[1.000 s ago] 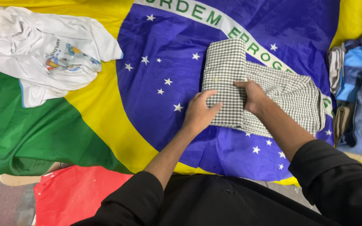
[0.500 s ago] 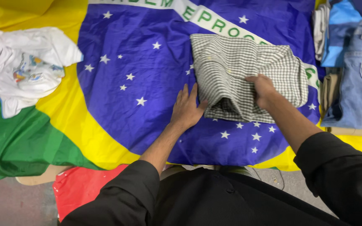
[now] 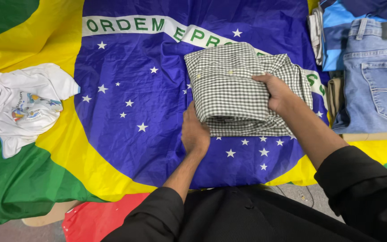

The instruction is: The person folds a checkered shirt and a white long-sleeved shirt on a Brazilian flag spread on the floor. The person smooths and aligns each garment, folds sleeves and sides, then stacks the folded shirts together.

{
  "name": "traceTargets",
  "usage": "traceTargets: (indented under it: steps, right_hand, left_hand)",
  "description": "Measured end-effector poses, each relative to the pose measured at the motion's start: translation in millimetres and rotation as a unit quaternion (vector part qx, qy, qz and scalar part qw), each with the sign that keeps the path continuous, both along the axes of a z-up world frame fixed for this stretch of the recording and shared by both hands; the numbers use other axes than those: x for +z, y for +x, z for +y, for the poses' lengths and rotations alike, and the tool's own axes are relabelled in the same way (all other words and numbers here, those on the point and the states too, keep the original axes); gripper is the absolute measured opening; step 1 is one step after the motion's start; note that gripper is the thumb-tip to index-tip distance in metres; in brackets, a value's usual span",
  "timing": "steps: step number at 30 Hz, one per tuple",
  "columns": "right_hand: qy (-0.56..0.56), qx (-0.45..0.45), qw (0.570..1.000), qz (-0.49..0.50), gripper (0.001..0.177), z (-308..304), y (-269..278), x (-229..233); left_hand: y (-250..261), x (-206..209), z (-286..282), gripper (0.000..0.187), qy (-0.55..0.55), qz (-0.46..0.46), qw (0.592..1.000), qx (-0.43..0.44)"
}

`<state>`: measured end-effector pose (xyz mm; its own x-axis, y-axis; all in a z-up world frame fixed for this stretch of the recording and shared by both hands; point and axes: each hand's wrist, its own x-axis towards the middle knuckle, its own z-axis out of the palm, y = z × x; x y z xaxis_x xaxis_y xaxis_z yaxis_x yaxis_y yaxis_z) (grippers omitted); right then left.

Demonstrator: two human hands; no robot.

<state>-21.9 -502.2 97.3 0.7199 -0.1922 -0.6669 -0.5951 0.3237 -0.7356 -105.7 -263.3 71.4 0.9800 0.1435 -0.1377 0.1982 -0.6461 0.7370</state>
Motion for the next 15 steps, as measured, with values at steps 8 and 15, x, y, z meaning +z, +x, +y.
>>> traceTargets:
  steps: [8, 15]
  right_hand:
    - [-0.121, 0.007, 0.99, 0.079, 0.076, -34.2, -29.5, -32.0]
    - [-0.119, 0.013, 0.992, 0.038, 0.035, -35.0, -48.0, -40.1]
  left_hand:
    - [-9.3, -29.0, 27.5, 0.069, 0.151, 0.017, 0.98, -0.128]
    - [-15.8, -21.2, 20.5, 0.093, 0.165, -0.015, 0.96, -0.226]
